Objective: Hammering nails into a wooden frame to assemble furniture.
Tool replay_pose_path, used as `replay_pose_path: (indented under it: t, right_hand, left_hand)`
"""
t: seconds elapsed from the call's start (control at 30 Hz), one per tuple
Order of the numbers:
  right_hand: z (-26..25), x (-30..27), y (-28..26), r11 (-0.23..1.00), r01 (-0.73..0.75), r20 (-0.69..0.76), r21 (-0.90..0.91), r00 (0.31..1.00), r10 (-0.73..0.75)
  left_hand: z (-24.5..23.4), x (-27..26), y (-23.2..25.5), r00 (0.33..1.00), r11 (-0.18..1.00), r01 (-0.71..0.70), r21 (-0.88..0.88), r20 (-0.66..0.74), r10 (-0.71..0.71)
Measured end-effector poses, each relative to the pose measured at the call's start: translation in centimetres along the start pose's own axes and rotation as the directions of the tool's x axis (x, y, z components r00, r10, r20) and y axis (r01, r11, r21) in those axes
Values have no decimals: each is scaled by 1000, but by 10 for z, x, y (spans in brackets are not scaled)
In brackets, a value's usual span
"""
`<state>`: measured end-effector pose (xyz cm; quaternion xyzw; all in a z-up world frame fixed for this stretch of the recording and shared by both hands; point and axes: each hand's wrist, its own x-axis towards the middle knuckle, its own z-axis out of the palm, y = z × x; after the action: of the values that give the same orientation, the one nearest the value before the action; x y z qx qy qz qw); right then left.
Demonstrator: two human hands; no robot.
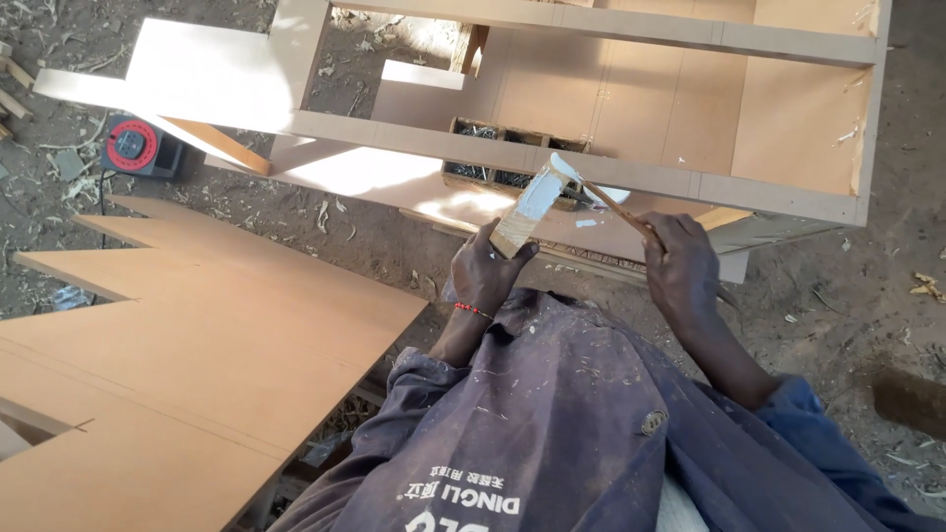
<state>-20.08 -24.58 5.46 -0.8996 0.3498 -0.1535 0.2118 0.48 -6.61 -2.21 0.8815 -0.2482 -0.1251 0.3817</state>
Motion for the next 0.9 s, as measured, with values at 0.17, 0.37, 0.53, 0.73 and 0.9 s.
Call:
replay_pose_path:
  t: [0.17,0.37,0.53,0.73,0.9]
  right_hand:
    - [4,-12,-1,996,92,29,8,995,-92]
    - [-3,6,3,994,91,-15,56,996,-90]
    - [-14,-7,0,979,101,66,180,991,-114]
    - [-13,-17,-10,973,185,101,137,975,-199]
    - [-4,-15,6,970,184,92,160,975,-201]
  left_hand:
    - [-1,0,3,999,999,36,-1,-16,-36]
    - [0,-1,7,1000,1000,9,-3,-13,-9]
    - [1,1,7,998,998,60,5,1,-60]
    - [0,3,18,998,998,64,19,-3,-64]
    - [0,4,21,996,996,82,20,21,-82]
